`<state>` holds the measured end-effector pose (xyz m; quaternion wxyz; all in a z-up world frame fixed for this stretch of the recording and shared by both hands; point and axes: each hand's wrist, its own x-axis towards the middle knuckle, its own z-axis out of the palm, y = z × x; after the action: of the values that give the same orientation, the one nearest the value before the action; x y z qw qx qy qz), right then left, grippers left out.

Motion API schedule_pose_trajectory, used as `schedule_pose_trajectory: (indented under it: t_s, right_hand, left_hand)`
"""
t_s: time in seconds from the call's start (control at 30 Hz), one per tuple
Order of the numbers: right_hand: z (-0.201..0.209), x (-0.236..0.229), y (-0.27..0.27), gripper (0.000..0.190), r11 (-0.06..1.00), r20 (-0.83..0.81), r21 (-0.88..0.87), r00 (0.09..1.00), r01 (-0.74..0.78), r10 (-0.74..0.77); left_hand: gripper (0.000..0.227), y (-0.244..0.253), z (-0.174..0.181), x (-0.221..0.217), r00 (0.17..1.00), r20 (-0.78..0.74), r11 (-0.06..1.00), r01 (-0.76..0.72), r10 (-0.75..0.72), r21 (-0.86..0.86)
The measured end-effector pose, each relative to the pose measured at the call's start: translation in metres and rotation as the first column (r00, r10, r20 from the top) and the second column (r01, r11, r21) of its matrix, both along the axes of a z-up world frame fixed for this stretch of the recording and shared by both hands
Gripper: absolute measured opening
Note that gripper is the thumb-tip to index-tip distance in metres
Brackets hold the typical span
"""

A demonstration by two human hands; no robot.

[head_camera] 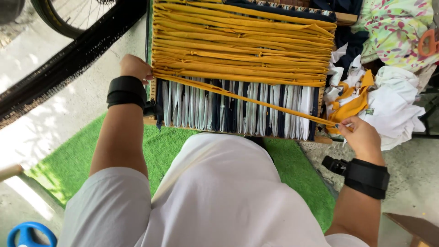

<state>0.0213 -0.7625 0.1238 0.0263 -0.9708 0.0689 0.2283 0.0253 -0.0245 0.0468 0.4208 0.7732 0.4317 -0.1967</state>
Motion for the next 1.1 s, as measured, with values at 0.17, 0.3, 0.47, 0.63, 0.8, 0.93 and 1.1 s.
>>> schedule_pose_trajectory:
  t_s: [0.17, 0.3, 0.47, 0.63, 0.8, 0.93, 1.1]
  right_hand:
    - [-0.001, -0.007, -0.087, 0.036, 0.999, -0.165, -0.028, 0.986, -0.03, 0.025]
    - [0.066, 0.011, -0.147, 0.029, 0.946, 0.014, -0.323, 0.999, -0.026, 0.032]
    - [0.081, 0.034, -0.277, 0.012, 0.982, 0.459, -0.187, 0.886, 0.025, 0.065]
    - [0.082, 0.095, -0.215, 0.025, 0.852, 0.538, -0.52, 0.756, -0.05, 0.373]
    - [0.061, 0.101, -0.115, 0.099, 0.954, 0.344, -0.185, 0.893, -0.238, 0.29]
    - [0.037, 0.089, -0.051, 0.054, 0.913, 0.478, -0.058, 0.791, -0.405, 0.381]
    - [-0.01, 0.094, -0.003, 0.036, 0.752, 0.322, 0.389, 0.843, -0.532, 0.43]
  left_hand:
    - [0.017, 0.006, -0.039, -0.009, 0.993, -0.037, 0.992, 0.118, -0.116, 0.042]
    - [0.036, 0.022, -0.08, 0.003, 0.922, -0.225, 0.88, 0.373, -0.316, 0.294]
    - [0.043, 0.021, -0.087, 0.006, 0.821, -0.332, 0.786, 0.555, -0.465, 0.273]
    - [0.022, -0.001, -0.049, -0.006, 0.974, -0.137, 0.955, 0.208, -0.182, 0.21]
    - [0.032, -0.011, -0.046, -0.005, 0.967, -0.071, 0.872, 0.25, -0.243, 0.421]
    - [0.041, -0.04, -0.035, -0.023, 0.96, -0.068, 0.803, 0.264, -0.27, 0.533]
    - [0.038, -0.148, 0.036, 0.006, 0.83, 0.061, 0.582, 0.334, -0.555, 0.741]
